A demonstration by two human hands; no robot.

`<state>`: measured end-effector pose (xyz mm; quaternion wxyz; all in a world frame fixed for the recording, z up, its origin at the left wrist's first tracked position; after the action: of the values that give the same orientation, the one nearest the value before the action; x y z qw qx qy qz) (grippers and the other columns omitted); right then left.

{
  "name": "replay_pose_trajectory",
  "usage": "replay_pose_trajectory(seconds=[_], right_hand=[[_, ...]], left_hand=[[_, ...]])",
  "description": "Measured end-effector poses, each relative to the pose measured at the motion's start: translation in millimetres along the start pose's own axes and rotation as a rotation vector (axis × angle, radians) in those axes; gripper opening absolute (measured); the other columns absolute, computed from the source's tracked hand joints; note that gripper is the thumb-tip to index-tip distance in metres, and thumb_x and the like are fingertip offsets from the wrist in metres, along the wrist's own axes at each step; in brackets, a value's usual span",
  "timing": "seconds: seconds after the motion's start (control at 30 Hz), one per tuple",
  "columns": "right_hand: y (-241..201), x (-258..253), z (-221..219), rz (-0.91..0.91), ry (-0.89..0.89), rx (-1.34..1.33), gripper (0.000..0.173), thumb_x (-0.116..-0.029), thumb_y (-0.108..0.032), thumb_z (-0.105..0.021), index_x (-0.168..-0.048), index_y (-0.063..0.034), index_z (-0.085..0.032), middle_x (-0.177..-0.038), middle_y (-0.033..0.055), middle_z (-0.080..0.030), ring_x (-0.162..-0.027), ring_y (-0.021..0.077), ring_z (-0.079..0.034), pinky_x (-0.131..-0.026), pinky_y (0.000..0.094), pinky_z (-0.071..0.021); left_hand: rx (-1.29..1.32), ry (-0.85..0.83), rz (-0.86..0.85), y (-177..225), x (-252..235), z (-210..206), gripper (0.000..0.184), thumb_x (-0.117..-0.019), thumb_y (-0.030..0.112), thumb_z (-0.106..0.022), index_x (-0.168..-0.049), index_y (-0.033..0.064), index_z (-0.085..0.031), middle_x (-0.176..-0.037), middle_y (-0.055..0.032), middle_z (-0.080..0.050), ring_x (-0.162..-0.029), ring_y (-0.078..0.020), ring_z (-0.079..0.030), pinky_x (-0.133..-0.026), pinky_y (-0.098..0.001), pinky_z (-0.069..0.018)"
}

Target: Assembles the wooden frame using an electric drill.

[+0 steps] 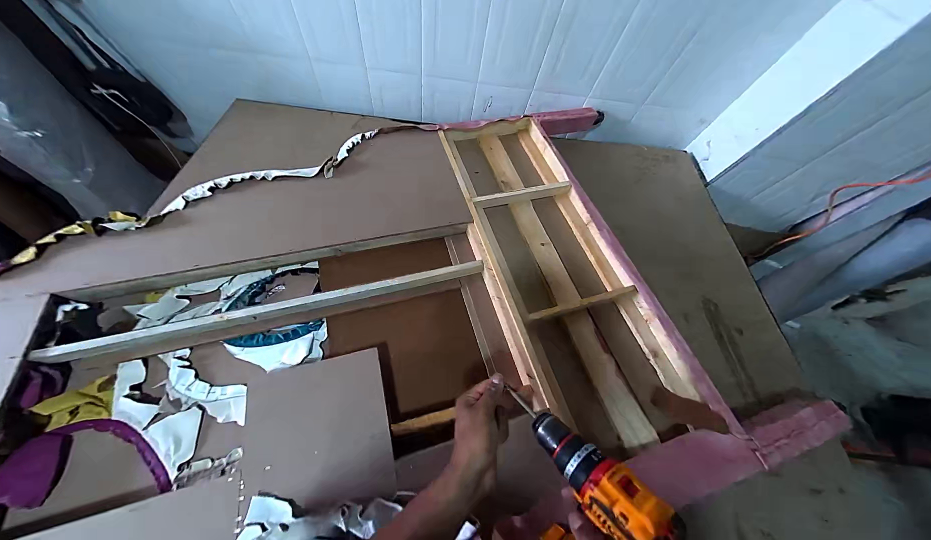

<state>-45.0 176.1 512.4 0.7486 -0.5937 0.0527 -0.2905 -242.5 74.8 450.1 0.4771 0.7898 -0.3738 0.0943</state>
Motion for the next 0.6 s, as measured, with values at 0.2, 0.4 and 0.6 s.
replay_pose_trajectory(seconds=[0.2,0.4,0.6], right_hand=[[-17,-67,-14,-0.163,0.075,0.179,0.032,-0.0948,-0.020,-0.074,-0.120,-0.0027,-0.066,-0.097,0.0106,-0.074,-0.064,0.0244,-0.069,-0.057,0.0442,-0.0624],[-40,-103,-21,-0.243,0.081,0.249,0.021,-0.0970,-0.014,-0.068,-0.115,-0.0040,-0.069,-0.078,0.0102,-0.070,-0.055,0.0236,-0.064,-0.050,0.0413,-0.0590],[-34,-108,-29,-0.348,0.113,0.228,0.020,-0.0967,-0.015,-0.069,-0.113,-0.0035,-0.069,-0.071,0.0098,-0.067,-0.052,0.0231,-0.062,-0.049,0.0401,-0.0576]], left_hand=[[-0.218,-0.185,0.214,-11,-85,14,0.044,-0.1123,0.031,-0.038,-0.112,0.0039,-0.072,-0.078,-0.0068,-0.072,-0.052,-0.0110,-0.052,-0.048,-0.0264,-0.0408],[-0.469,-0.367,0.259,1,-131,24,0.043,-0.1108,0.030,-0.036,-0.104,0.0057,-0.071,-0.074,-0.0031,-0.070,-0.056,-0.0126,-0.057,-0.058,-0.0322,-0.0485],[-1.157,-0.530,0.210,14,-138,33,0.040,-0.1056,0.038,-0.042,-0.115,0.0127,-0.071,-0.103,-0.0092,-0.074,-0.098,-0.0264,-0.071,-0.087,-0.0542,-0.0574]])
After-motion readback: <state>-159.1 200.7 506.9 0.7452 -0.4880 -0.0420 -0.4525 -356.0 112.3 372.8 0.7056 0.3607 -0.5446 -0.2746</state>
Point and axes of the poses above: each hand's wrist, its own x-axis away from the middle knuckle, its own z-axis out of the back of the hand, y = z × x, the point moved 3 cm from there along -x, towards the middle knuckle
